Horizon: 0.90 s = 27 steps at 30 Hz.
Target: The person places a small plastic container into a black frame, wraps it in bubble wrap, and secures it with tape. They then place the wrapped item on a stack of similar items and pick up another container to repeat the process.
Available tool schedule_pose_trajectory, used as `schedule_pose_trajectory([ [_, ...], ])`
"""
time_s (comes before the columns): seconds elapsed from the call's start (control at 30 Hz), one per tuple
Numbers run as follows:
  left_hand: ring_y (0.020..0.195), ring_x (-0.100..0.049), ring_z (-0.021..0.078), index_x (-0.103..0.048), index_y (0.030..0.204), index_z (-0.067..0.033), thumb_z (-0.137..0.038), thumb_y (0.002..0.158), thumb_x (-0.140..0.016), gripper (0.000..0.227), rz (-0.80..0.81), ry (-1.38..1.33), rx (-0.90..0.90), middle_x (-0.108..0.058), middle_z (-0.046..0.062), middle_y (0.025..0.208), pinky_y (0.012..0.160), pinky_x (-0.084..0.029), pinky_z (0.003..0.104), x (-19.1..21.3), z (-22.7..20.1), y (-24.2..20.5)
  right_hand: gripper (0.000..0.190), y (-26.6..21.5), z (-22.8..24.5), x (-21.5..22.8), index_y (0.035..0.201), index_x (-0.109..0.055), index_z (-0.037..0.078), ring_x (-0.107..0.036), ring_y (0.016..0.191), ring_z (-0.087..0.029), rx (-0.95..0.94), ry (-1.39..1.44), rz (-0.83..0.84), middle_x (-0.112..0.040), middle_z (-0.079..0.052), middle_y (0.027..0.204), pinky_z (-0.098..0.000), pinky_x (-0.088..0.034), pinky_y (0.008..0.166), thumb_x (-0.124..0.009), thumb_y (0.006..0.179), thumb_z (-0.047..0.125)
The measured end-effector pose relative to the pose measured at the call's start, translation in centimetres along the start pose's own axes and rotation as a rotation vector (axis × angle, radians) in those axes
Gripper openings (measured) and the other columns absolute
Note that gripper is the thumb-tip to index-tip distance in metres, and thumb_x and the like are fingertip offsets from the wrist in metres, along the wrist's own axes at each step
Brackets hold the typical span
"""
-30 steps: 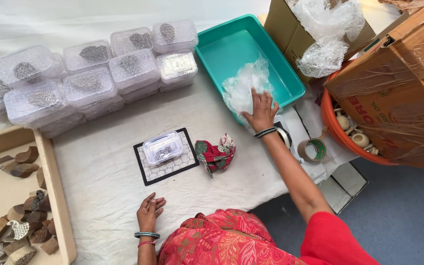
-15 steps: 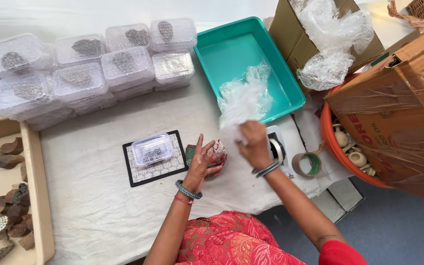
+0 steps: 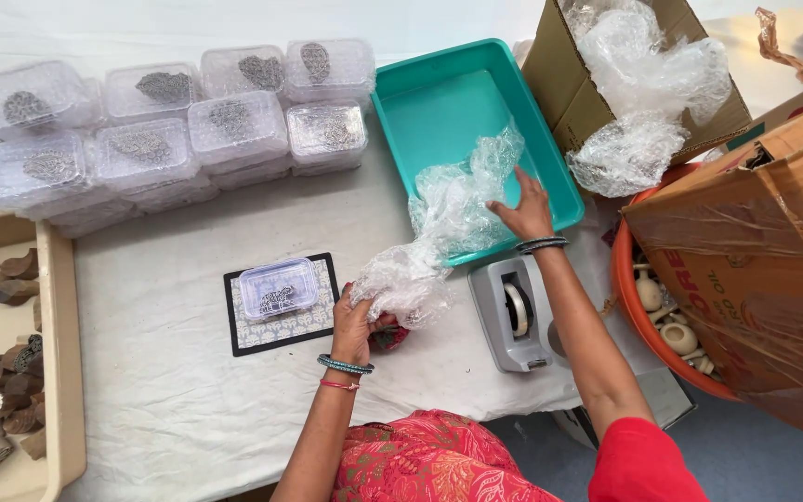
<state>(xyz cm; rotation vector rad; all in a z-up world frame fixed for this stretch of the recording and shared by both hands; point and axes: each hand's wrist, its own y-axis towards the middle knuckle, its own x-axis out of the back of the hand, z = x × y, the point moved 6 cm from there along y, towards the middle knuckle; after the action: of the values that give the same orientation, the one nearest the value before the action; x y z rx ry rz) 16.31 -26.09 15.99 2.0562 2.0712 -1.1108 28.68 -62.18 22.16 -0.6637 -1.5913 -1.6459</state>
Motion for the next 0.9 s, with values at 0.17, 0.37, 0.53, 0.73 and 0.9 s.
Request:
schedule_pose_trajectory([
  [0.17, 0.111, -0.070, 0.0234, -0.057, 0.142, -0.0051, -0.011, 0.095, -0.062, 0.048, 0.024, 0.356, -0.269, -0.068, 0.012, 0.129, 0.089, -0.060, 0.033, -3.0, -1.7, 1.2, 0.029, -3.7, -3.1, -6.7, 0.116, -0.072, -0.001, -0.072, 0.090, -0.030, -0.548, 0.643, 0.289, -0.074, -0.018, 0.099, -0.0374, -0.054, 0.082, -0.078, 0.092, 0.016],
  [0.37, 0.138, -0.047, 0.0400, -0.018, 0.163, -0.0167, -0.034, 0.078, -0.082, 0.108, 0.131, 1.075, -0.607, -0.030, 0.022, 0.160, 0.103, -0.052, 0.044, -15.0, -5.5, 1.4, 0.025, -7.3, -2.5, -6.3, 0.124, -0.067, -0.004, -0.061, 0.102, -0.017, -0.261, 0.925, 0.185, -0.071, -0.009, 0.111, -0.0321, -0.049, 0.089, -0.067, 0.101, 0.006],
  [0.53, 0.140, -0.040, 0.0450, -0.006, 0.164, -0.0095, -0.050, 0.075, -0.089, 0.129, 0.181, 0.904, -0.612, -0.023, 0.030, 0.159, 0.109, -0.044, 0.047, -16.5, 1.5, 9.1, 0.030, -12.9, -0.8, -7.2, 0.127, -0.060, 0.005, -0.063, 0.107, -0.007, -0.547, 1.324, 0.420, -0.068, -0.003, 0.118, -0.0261, -0.053, 0.092, -0.062, 0.097, 0.010],
  [0.73, 0.121, -0.066, 0.0314, -0.056, 0.143, -0.0007, -0.059, 0.076, -0.083, 0.092, -0.074, 0.776, -0.342, -0.066, 0.021, 0.129, 0.105, -0.052, 0.038, -12.0, 2.5, 13.7, 0.028, -6.7, 5.5, 1.1, 0.115, -0.068, -0.002, -0.066, 0.096, -0.014, -0.286, 0.988, 0.491, -0.068, -0.006, 0.103, -0.0287, -0.055, 0.078, -0.067, 0.088, 0.003],
  [0.9, 0.097, -0.065, 0.0115, -0.071, 0.121, -0.0038, -0.048, 0.092, -0.075, 0.053, -0.208, 0.211, -0.136, -0.074, 0.005, 0.108, 0.092, -0.051, 0.029, -6.7, -0.2, 15.6, 0.010, -2.7, -3.2, 2.0, 0.109, -0.062, 0.002, -0.067, 0.082, -0.011, -0.831, 0.944, -0.108, -0.068, -0.001, 0.095, -0.0265, -0.059, 0.071, -0.062, 0.105, 0.011],
])
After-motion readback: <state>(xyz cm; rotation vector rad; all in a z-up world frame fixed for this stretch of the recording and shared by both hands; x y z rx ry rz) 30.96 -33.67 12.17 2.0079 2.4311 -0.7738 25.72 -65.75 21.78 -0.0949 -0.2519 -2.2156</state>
